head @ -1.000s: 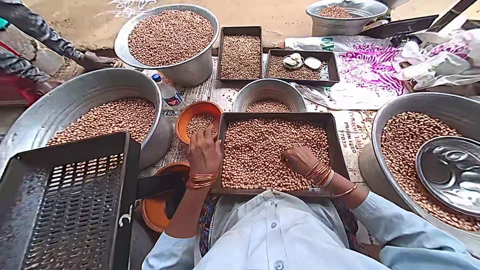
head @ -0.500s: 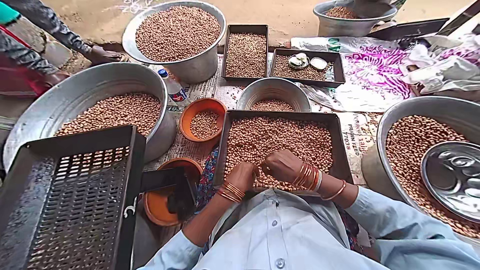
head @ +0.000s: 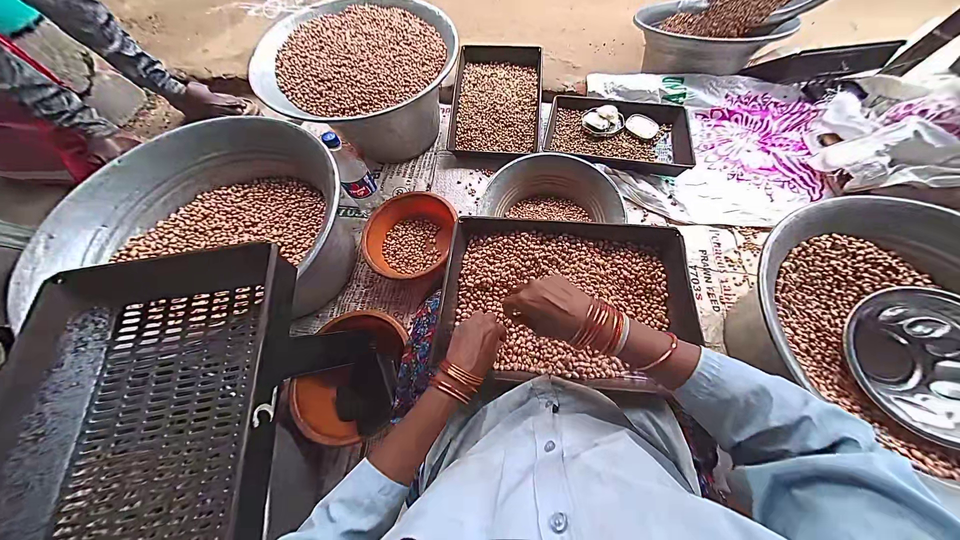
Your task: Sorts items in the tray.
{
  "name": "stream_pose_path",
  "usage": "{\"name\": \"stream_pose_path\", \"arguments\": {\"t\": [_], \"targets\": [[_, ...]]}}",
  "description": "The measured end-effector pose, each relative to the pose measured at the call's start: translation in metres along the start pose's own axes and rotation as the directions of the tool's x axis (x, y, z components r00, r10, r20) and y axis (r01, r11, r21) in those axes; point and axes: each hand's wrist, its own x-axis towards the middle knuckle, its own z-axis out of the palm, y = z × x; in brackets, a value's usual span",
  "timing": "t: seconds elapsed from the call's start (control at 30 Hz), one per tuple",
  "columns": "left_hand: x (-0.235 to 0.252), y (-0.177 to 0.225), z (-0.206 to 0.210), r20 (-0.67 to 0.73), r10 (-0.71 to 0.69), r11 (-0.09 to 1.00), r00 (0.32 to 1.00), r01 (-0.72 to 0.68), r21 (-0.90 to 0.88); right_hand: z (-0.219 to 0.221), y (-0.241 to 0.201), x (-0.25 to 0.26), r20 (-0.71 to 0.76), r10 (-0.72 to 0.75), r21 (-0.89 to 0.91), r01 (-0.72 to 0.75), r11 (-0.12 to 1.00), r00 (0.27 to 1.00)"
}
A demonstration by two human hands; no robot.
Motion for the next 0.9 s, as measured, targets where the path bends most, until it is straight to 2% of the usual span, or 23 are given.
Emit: {"name": "stream_pose_path", "arguments": {"t": [0.03,0.07,0.1,0.13,0.2,0.27,0.3,0.37,0.4,0.43,0.47,0.5,0.53,0.57,0.6,0.63,0.7,0.73,0.77,0.8,0.83,0.87,0.9], "targets": [[0.002,0.001,0.003,-0.009,0.006,1.000,1.000,-0.006,0.030,-0.014,0.002,0.004,-0.249,-0.028,0.019,0.034,0.999,0.968],[0.003,0.003,0.003,-0.001,0.002,0.999,1.000,-0.002,0.053,-0.029,0.003,0.004,-0.428,-0.042,0.029,0.061,0.998,0.903],[0.003,0.005,0.002,0.004,-0.003,0.997,1.000,0.002,0.075,-0.042,0.005,0.001,-0.539,-0.045,0.047,0.083,0.995,0.841],[0.003,0.007,0.002,0.012,-0.009,0.996,1.000,0.008,0.092,-0.049,0.009,-0.007,-0.573,-0.027,0.056,0.072,0.996,0.819],[0.003,0.010,0.003,0.031,-0.016,0.993,0.999,0.012,0.120,-0.044,0.021,-0.032,-0.491,0.057,0.044,-0.040,0.998,0.870],[0.004,0.009,0.005,0.033,-0.001,0.994,0.999,-0.002,0.108,-0.021,0.032,-0.060,-0.255,0.235,0.037,-0.234,0.972,0.938],[0.004,0.007,0.003,0.037,0.002,0.996,0.999,-0.005,0.087,-0.009,0.036,-0.071,-0.122,0.328,0.035,-0.326,0.945,0.937],[0.003,0.002,-0.013,0.053,-0.044,0.998,0.998,0.042,0.043,0.013,0.042,-0.090,0.092,0.463,0.029,-0.467,0.884,0.882],[-0.002,-0.006,-0.026,-0.014,-0.086,0.996,0.996,0.086,0.003,0.022,0.045,-0.096,0.135,0.496,0.025,-0.503,0.864,0.858],[-0.008,-0.016,-0.037,-0.178,-0.135,0.991,0.975,0.131,-0.038,0.032,0.047,-0.100,0.136,0.514,0.028,-0.522,0.853,0.847],[-0.014,-0.030,-0.045,-0.414,-0.164,0.986,0.895,0.152,-0.062,0.039,0.048,-0.102,0.123,0.521,0.034,-0.528,0.849,0.845],[-0.018,-0.044,-0.054,-0.604,-0.175,0.983,0.777,0.170,-0.066,0.042,0.048,-0.103,0.116,0.523,0.033,-0.530,0.848,0.844],[-0.023,-0.055,-0.063,-0.697,-0.182,0.980,0.693,0.187,-0.070,0.041,0.048,-0.102,0.126,0.522,0.021,-0.529,0.849,0.843],[-0.028,-0.060,-0.070,-0.725,-0.184,0.979,0.664,0.190,-0.075,0.038,0.047,-0.100,0.161,0.521,-0.005,-0.527,0.850,0.838],[-0.033,-0.059,-0.070,-0.711,-0.171,0.984,0.683,0.162,-0.081,0.033,0.047,-0.096,0.212,0.517,-0.039,-0.521,0.852,0.829],[-0.039,-0.053,-0.066,-0.648,-0.149,0.989,0.747,0.118,-0.092,0.027,0.047,-0.090,0.277,0.513,-0.076,-0.513,0.855,0.813],[-0.046,-0.032,-0.055,-0.299,-0.143,0.982,0.943,0.097,-0.164,0.012,0.047,-0.073,0.347,0.492,-0.122,-0.481,0.868,0.799],[-0.044,-0.022,-0.048,-0.091,-0.143,0.977,0.986,0.126,-0.171,0.005,0.046,-0.065,0.301,0.466,-0.113,-0.454,0.884,0.832],[-0.041,-0.013,-0.039,0.070,-0.156,0.976,0.985,0.164,-0.144,-0.003,0.044,-0.058,0.168,0.426,-0.067,-0.421,0.904,0.889],[-0.037,-0.007,-0.029,0.160,-0.171,0.975,0.972,0.190,-0.111,-0.012,0.040,-0.050,-0.049,0.362,-0.006,-0.362,0.932,0.931],[-0.034,-0.002,-0.020,0.200,-0.190,0.975,0.961,0.209,-0.078,-0.021,0.036,-0.041,-0.287,0.269,0.033,-0.271,0.962,0.919],[-0.032,0.002,-0.014,0.214,-0.202,0.975,0.956,0.218,-0.051,-0.033,0.031,-0.032,-0.466,0.193,0.043,-0.196,0.980,0.864],[-0.031,0.004,-0.011,0.219,-0.209,0.975,0.953,0.220,-0.031,-0.044,0.026,-0.024,-0.579,0.143,0.037,-0.149,0.988,0.803]]}}
